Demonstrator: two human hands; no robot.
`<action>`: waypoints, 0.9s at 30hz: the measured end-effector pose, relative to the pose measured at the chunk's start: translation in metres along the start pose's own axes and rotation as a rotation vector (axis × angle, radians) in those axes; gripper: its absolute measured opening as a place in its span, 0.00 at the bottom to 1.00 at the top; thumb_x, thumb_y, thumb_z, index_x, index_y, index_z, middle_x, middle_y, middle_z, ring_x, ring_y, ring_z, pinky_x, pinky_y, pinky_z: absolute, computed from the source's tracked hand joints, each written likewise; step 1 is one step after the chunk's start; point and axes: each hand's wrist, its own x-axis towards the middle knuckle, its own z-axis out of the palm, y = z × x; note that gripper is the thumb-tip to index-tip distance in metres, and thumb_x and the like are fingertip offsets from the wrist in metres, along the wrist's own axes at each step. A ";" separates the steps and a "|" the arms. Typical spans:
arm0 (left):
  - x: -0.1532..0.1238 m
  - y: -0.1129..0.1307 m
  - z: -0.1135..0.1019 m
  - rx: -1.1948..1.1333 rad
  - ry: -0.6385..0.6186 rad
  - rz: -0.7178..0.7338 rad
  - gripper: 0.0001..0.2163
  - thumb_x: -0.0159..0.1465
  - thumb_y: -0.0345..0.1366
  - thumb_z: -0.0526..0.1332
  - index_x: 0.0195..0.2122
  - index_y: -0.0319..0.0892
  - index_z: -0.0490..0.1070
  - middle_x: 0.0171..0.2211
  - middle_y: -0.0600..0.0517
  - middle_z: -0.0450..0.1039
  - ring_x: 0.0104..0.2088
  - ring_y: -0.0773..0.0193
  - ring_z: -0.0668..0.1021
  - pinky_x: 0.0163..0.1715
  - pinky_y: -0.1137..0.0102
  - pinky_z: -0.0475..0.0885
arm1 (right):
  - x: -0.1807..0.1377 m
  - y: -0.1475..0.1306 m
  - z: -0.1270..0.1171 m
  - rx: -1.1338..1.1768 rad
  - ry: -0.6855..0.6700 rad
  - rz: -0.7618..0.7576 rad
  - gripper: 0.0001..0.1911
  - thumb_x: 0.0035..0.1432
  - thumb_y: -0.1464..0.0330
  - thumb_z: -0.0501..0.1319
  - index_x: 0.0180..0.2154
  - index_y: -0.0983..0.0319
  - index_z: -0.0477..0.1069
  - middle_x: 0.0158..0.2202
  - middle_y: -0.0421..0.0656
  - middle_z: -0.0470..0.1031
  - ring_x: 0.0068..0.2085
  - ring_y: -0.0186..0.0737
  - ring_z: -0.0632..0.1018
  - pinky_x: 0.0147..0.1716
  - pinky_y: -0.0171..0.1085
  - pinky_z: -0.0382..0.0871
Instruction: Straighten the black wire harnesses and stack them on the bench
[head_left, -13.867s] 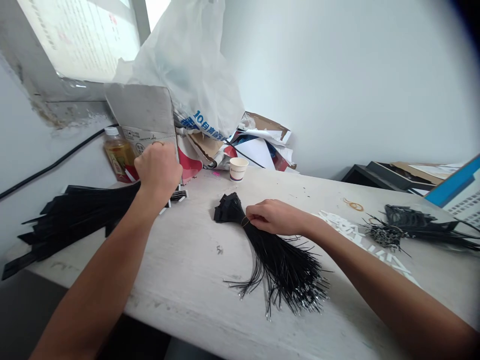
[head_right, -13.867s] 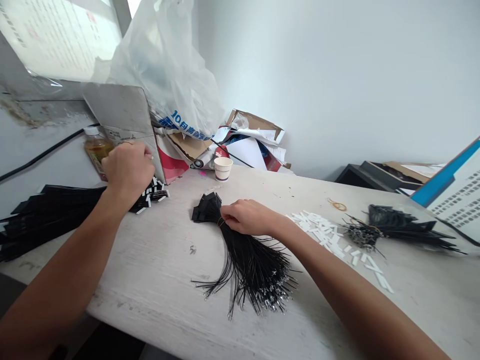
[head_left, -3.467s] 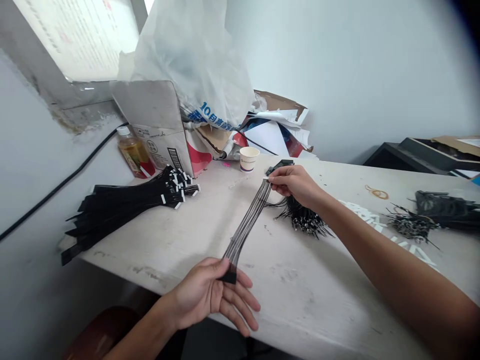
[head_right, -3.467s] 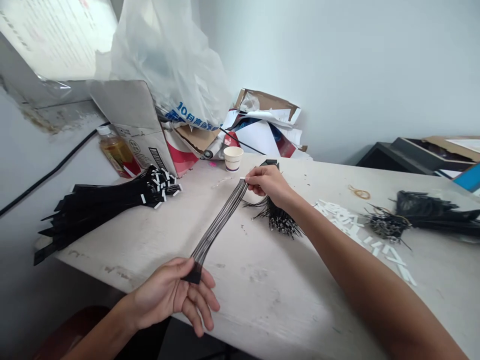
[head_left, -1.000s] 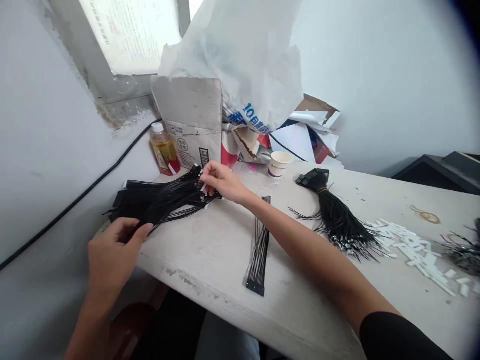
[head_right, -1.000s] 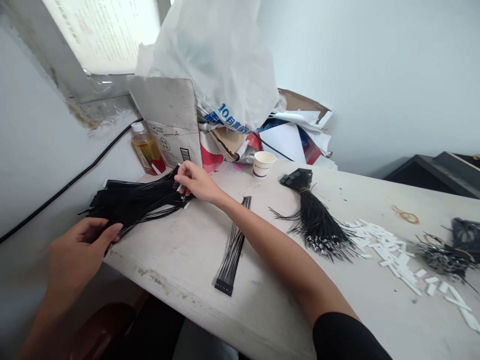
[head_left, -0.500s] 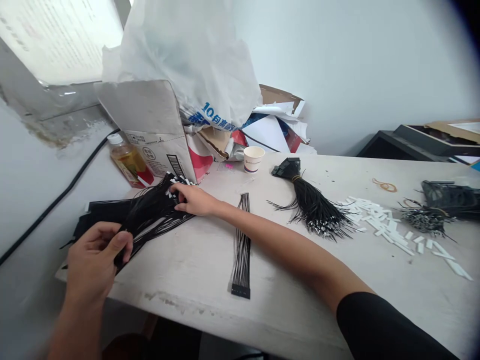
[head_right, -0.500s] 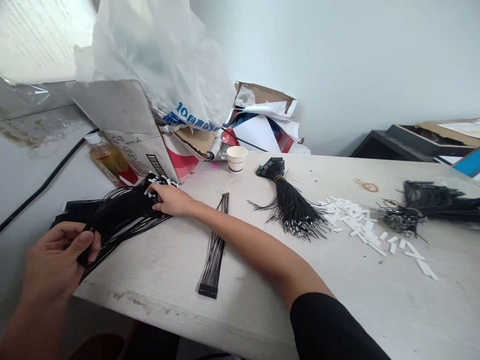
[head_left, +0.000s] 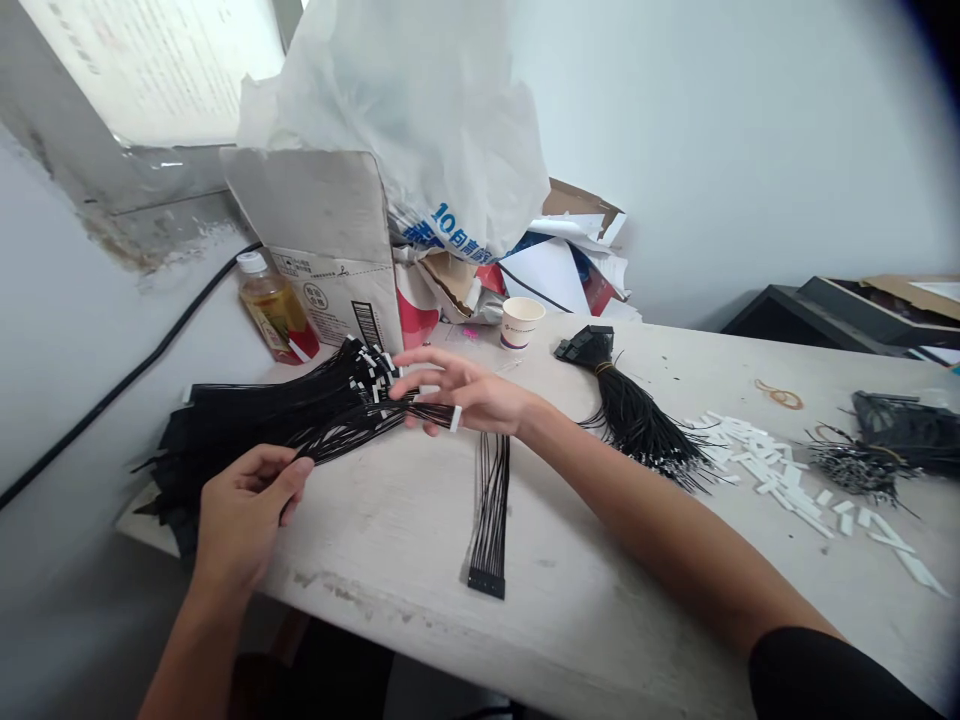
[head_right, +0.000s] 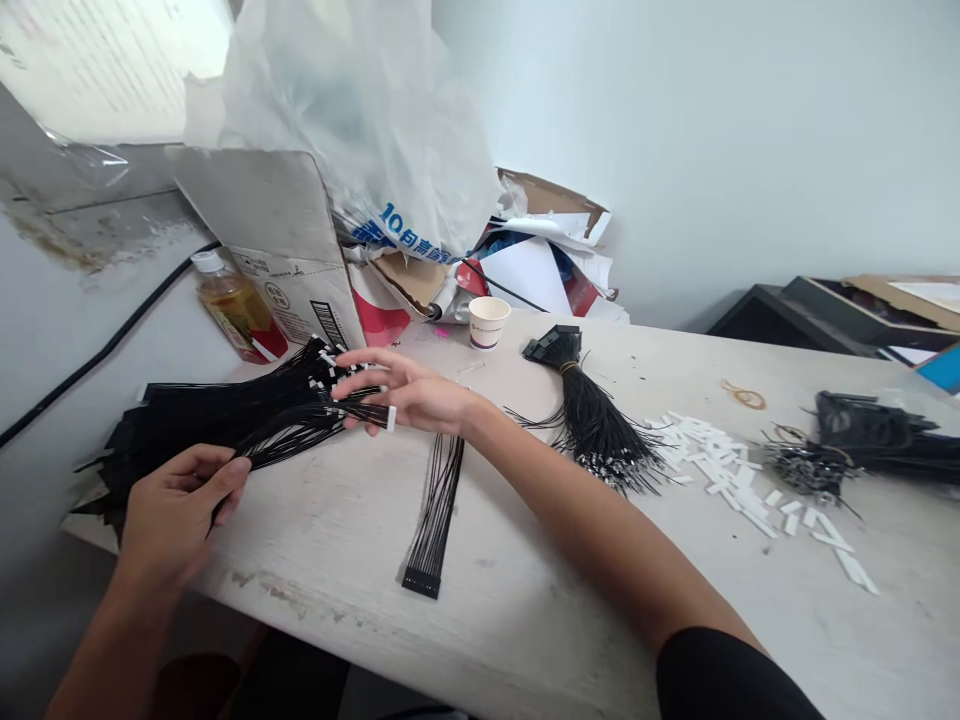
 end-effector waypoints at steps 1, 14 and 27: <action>-0.003 -0.001 0.005 0.019 -0.014 -0.003 0.10 0.52 0.39 0.74 0.26 0.42 0.75 0.16 0.58 0.66 0.17 0.71 0.65 0.16 0.74 0.59 | -0.013 0.001 -0.001 0.067 0.060 0.049 0.25 0.60 0.70 0.62 0.59 0.60 0.65 0.59 0.54 0.75 0.43 0.43 0.82 0.36 0.40 0.77; -0.037 0.010 0.040 0.234 -0.441 -0.047 0.14 0.47 0.44 0.75 0.33 0.44 0.83 0.34 0.46 0.84 0.36 0.51 0.84 0.36 0.63 0.80 | -0.135 0.009 -0.026 0.025 0.830 -0.014 0.15 0.44 0.65 0.78 0.30 0.63 0.76 0.23 0.40 0.75 0.24 0.30 0.71 0.21 0.31 0.61; -0.037 -0.003 0.041 -0.141 -0.385 -0.289 0.18 0.49 0.39 0.77 0.38 0.39 0.77 0.20 0.52 0.76 0.19 0.65 0.74 0.18 0.72 0.68 | -0.135 0.002 -0.039 -0.041 0.828 0.047 0.15 0.40 0.66 0.78 0.28 0.63 0.75 0.22 0.37 0.68 0.20 0.28 0.66 0.18 0.32 0.47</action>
